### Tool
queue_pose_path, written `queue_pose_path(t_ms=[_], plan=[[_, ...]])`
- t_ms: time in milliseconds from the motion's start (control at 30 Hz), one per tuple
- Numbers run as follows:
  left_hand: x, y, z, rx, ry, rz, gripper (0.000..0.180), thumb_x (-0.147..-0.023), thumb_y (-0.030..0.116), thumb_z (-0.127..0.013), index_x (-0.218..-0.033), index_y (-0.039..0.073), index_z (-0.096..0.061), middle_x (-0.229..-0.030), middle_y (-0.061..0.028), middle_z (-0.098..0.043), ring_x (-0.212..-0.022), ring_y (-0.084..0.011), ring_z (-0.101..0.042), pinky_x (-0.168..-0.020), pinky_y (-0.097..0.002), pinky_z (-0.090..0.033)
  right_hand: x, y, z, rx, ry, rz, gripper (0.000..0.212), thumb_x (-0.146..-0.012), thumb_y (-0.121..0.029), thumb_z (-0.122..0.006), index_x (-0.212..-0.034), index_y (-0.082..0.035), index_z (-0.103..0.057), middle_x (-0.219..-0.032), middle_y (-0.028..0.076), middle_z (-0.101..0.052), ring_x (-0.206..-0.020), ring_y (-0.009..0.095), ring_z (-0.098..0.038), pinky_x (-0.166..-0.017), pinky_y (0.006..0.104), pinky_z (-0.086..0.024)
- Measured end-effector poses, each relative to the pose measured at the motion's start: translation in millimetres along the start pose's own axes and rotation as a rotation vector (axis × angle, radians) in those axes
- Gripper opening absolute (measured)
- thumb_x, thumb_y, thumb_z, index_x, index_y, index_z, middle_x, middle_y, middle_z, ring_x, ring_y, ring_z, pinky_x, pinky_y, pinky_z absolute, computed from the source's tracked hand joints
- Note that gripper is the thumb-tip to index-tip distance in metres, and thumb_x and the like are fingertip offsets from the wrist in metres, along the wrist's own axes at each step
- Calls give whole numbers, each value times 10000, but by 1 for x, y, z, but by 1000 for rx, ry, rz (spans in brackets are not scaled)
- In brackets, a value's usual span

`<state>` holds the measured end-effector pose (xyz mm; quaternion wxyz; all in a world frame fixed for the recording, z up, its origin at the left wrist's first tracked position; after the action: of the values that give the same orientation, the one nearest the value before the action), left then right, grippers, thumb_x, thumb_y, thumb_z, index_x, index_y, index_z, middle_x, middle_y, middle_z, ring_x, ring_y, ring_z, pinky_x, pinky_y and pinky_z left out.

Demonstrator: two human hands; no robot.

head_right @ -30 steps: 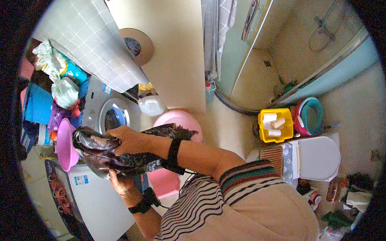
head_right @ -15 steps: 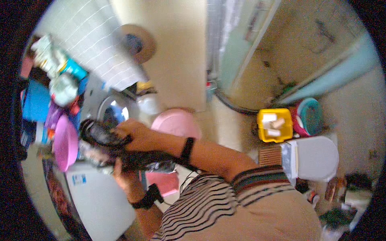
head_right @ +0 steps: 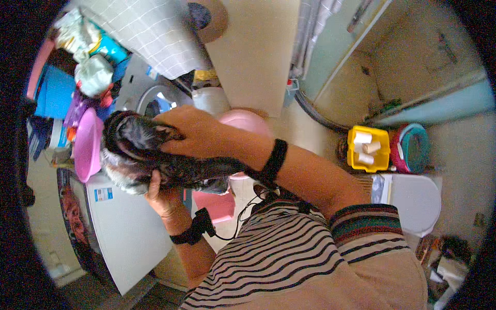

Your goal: The person hand-washes a floral-patterned cloth in a sink, rinses it thoroughly, wrings it out, and hangs it on a shower rod to dry.

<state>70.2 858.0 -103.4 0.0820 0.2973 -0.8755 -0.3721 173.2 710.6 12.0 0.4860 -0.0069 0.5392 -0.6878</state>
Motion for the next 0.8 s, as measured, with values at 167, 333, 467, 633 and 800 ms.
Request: queue_pose_path(t_ms=[167,333,467,633,800], plan=[[-5,-2,0,-17,-20,39,656,-759,43,-708,-1355,5,-438,-1310,-130,-520,-1169,-319,-509,-1027,-478,-397,14,-12,-4,17,221,-30,562,-765,-133,-667,-1294,-41,-498,-1083,224,-599,-1018,412,-553,-896,471,-445],[-8,-7,-15,-125,-23,33,663,-764,99,-720,-1358,14,-438,-1323,-125,-515,-1190,-319,-497,-1031,-491,-386,21,-14,15,107,482,75,448,-734,-152,-638,-1158,-47,-539,-1033,192,-601,-950,417,-565,-805,513,-466],[-10,-7,-29,-211,-41,-34,651,-778,160,-718,-1357,30,-449,-1313,-107,-536,-1189,-310,-511,-1028,-480,-386,24,0,30,173,445,-78,499,-708,-162,-682,-1166,-36,-529,-1078,179,-569,-968,399,-553,-812,484,-477],[-8,-10,-45,-170,51,-34,722,-724,58,-748,-1370,17,-428,-1324,-132,-511,-1192,-322,-492,-1032,-490,-386,34,2,57,170,454,-88,552,-711,-185,-719,-1191,-19,-505,-1119,209,-557,-997,396,-562,-836,452,-491],[-6,-12,-71,-246,39,-119,723,-725,71,-755,-1366,12,-427,-1343,-148,-498,-1197,-322,-491,-1033,-484,-393,41,0,87,98,527,-39,585,-651,-237,-754,-1126,-9,-498,-907,182,-513,-845,395,-556,-712,482,-477]])
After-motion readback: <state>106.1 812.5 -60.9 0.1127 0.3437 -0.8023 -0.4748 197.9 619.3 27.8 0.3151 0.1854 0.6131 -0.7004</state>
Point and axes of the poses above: each hand's wrist, its own x-axis away from the middle knuckle, its own z-axis out of the back of the hand, y = z × x, the point moved 8 cm from there along -x, towards the middle knuckle
